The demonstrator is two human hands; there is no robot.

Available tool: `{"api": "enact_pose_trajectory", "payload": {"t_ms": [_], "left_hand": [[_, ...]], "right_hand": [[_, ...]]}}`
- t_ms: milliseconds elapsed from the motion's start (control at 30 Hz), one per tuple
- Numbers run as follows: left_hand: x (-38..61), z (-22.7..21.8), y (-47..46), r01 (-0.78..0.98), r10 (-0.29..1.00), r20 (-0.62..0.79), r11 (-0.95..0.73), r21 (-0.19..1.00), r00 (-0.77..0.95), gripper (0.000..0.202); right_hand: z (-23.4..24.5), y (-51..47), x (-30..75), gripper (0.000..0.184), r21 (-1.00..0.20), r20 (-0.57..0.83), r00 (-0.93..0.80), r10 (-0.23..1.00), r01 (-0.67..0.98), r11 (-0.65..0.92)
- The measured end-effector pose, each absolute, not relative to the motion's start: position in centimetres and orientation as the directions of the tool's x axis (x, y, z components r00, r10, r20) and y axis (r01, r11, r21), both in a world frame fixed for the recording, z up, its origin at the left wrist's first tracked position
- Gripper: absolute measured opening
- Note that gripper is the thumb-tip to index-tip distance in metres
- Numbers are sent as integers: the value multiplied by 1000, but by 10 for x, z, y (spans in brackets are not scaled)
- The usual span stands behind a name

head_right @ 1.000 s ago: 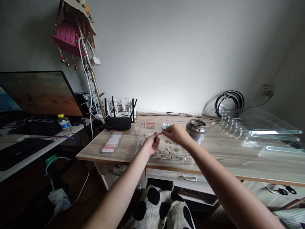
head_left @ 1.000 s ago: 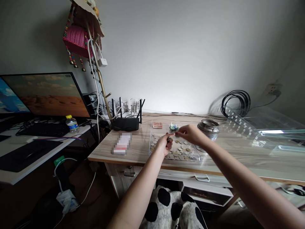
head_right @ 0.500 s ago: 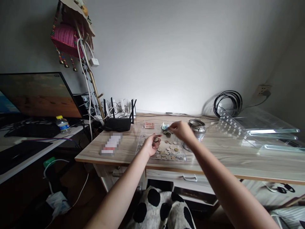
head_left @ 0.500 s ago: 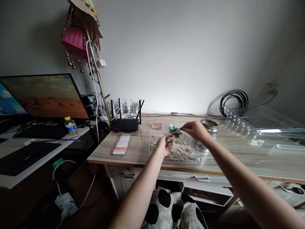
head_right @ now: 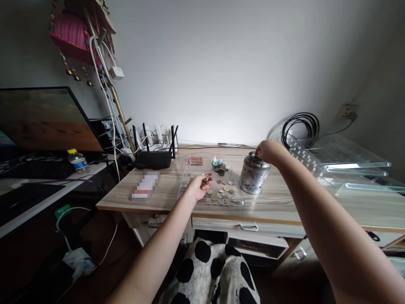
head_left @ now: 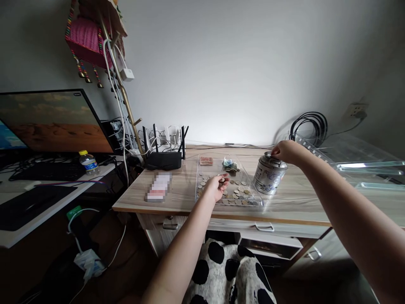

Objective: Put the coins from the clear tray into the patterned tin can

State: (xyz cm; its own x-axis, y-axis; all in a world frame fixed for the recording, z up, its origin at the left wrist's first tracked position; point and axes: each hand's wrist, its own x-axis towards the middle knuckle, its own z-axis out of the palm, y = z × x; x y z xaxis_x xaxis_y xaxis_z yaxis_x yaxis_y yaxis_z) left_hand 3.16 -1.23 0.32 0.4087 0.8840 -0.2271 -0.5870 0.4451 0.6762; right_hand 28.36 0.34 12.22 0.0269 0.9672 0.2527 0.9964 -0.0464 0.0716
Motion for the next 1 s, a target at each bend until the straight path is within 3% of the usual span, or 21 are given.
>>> {"api": "enact_pose_trajectory", "payload": {"t_ms": [200, 300, 367, 467, 533, 833, 1000], "left_hand": [[28, 5, -15, -567, 849, -180, 475, 673, 497, 27], [27, 6, -15, -537, 818, -150, 490, 687, 555, 29], [26, 7, -16, -520, 804, -149, 501, 692, 575, 30], [26, 9, -16, -490, 790, -187, 527, 695, 584, 32], [27, 10, -16, -477, 794, -215, 531, 700, 569, 31], [31, 8, -15, -458, 795, -210, 518, 723, 569, 32], [29, 8, -14, -508, 791, -219, 550, 663, 571, 31]], "right_hand": [[127, -7, 288, 18, 60, 240, 32, 970, 997, -48], [121, -23, 266, 26, 18, 478, 62, 876, 997, -80], [112, -34, 238, 29, -75, 572, 30, 820, 997, 16], [91, -42, 188, 29, -220, 460, -188, 868, 923, 316], [76, -40, 160, 25, -261, 374, -315, 872, 867, 425], [46, -27, 135, 17, -280, 375, -240, 895, 892, 356], [62, -38, 151, 17, -264, 414, -196, 889, 908, 324]]}}
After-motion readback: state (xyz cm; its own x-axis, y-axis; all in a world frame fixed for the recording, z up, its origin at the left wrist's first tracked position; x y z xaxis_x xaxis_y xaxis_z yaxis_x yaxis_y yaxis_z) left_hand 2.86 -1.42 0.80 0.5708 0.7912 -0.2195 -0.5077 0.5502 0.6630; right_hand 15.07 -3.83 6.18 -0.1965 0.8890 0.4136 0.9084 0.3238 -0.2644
